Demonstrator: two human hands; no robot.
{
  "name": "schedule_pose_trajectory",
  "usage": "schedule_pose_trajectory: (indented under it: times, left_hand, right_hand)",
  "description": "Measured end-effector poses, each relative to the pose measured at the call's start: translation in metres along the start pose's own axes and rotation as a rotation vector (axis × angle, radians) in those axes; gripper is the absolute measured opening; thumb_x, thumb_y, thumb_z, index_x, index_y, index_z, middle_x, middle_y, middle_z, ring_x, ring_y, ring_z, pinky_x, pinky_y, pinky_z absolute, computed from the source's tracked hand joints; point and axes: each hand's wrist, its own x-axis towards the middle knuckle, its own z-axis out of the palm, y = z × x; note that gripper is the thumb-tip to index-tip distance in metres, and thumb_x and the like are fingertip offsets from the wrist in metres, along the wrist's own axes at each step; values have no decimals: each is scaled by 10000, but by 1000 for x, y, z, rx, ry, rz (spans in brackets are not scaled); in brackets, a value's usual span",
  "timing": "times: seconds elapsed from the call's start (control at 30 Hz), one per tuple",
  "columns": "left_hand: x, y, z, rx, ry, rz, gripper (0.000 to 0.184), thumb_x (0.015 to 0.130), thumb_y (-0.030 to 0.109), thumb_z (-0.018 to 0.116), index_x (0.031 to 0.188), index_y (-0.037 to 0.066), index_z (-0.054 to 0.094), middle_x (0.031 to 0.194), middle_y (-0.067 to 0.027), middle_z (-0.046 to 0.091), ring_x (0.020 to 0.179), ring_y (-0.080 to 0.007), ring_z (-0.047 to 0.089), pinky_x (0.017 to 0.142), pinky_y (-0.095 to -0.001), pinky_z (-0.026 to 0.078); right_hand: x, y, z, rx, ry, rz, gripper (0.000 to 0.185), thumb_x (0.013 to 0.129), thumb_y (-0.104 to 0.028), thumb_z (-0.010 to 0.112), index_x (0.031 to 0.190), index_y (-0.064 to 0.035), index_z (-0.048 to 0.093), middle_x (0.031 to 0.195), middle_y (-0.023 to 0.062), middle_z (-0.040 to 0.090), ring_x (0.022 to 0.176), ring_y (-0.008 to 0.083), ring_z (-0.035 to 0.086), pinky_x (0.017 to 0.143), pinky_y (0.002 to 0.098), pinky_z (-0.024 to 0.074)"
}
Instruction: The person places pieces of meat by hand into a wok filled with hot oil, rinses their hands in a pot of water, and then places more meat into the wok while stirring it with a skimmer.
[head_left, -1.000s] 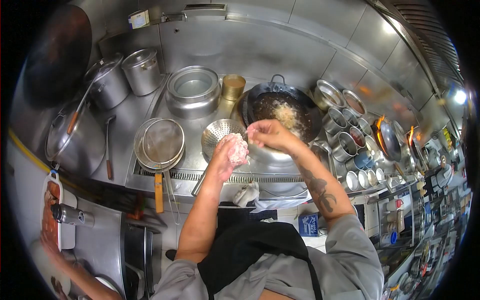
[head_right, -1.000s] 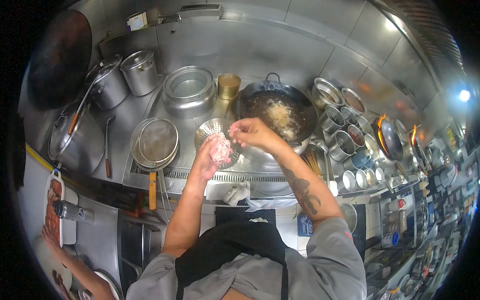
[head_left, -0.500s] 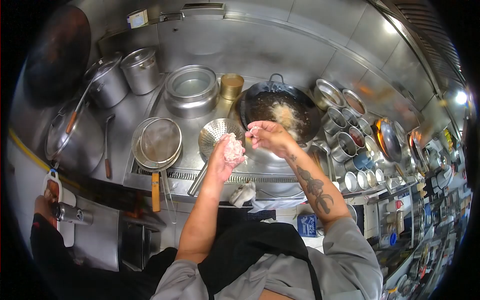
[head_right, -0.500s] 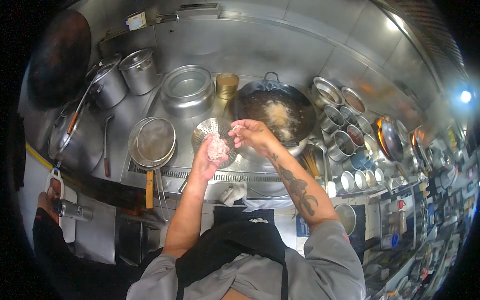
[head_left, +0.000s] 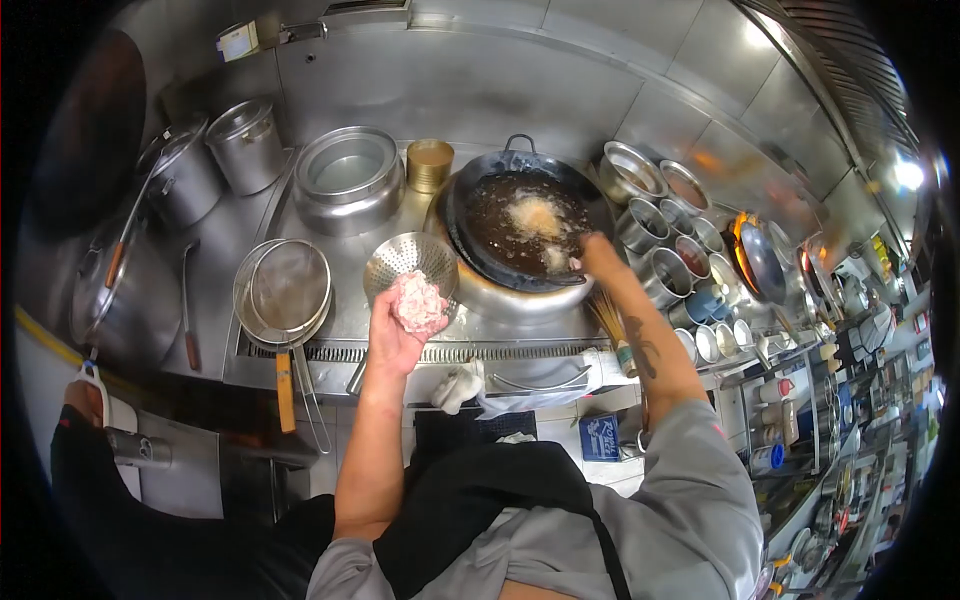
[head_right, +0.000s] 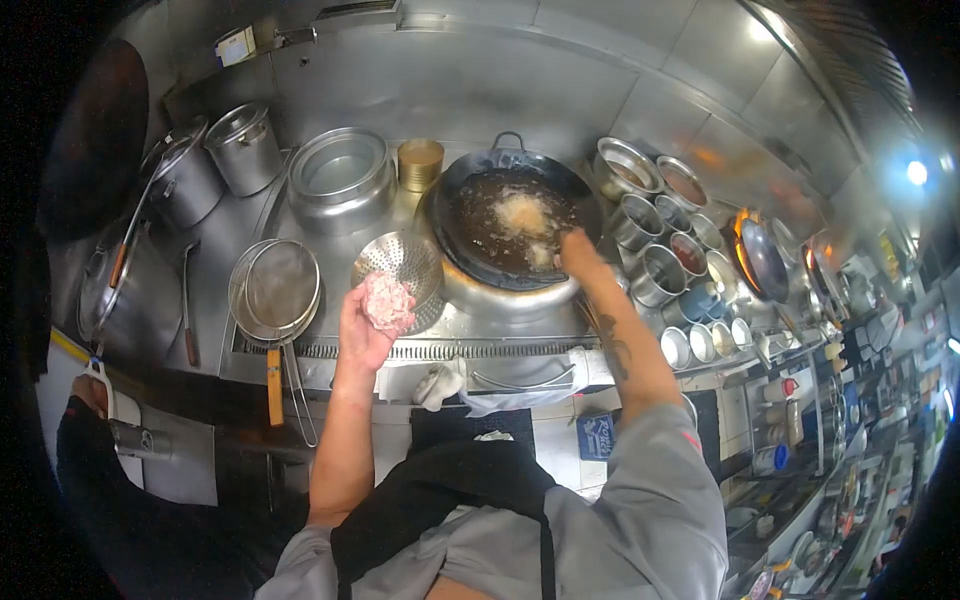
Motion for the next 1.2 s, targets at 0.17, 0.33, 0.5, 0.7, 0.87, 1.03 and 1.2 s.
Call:
schedule_pose_trajectory:
  times: [0.17,0.33,0.5,0.7,0.87,1.03,1.2]
  left_hand:
    - [2,-1,-2,77,0,4,392,885,296,522,1223,98,506,1045,-128,628,894,-293,646,698,-452,571]
    - [7,-8,14,233,55,55,313,913,234,574,1190,97,528,941,-73,649,765,-205,661,594,-358,585]
    - [11,-14,25,296,13,139,262,914,212,591,1143,88,558,930,-41,644,743,-143,642,583,-309,562]
    - [7,-12,30,348,-3,171,226,930,174,563,1134,78,561,960,-40,640,796,-139,635,621,-299,559]
    - [1,2,38,190,-73,102,233,915,138,564,1129,49,553,959,-44,639,806,-143,641,616,-299,559]
    - [14,-5,21,268,-43,135,223,887,98,556,1098,25,567,941,-55,642,789,-143,641,609,-283,544]
    - [14,-3,18,329,-50,128,195,890,80,533,1065,7,577,933,-78,649,757,-152,644,602,-275,534]
  right_hand:
    - [10,-58,-130,98,469,-258,337,716,68,545,1048,56,601,978,261,566,924,399,576,844,412,466]
    - [-14,-194,-196,414,201,-457,361,768,26,576,1129,15,584,999,214,570,911,349,582,839,379,469]
    - [-18,-259,-144,506,-156,-613,365,815,-27,624,1176,-11,576,1012,156,565,841,244,623,728,308,497]
    - [9,-261,-106,634,-357,-599,400,822,-36,629,1213,-7,547,1012,142,602,812,187,606,697,291,495]
    - [8,-261,-105,1087,-618,-275,337,822,-54,651,1147,12,589,940,116,622,799,134,578,695,299,486]
    - [0,-267,-96,711,-380,-541,379,798,-74,686,1153,12,586,939,118,628,810,146,590,706,296,487]
    - [3,-261,-96,1033,-676,-181,292,848,-39,639,1128,26,588,960,79,636,850,127,601,699,262,502]
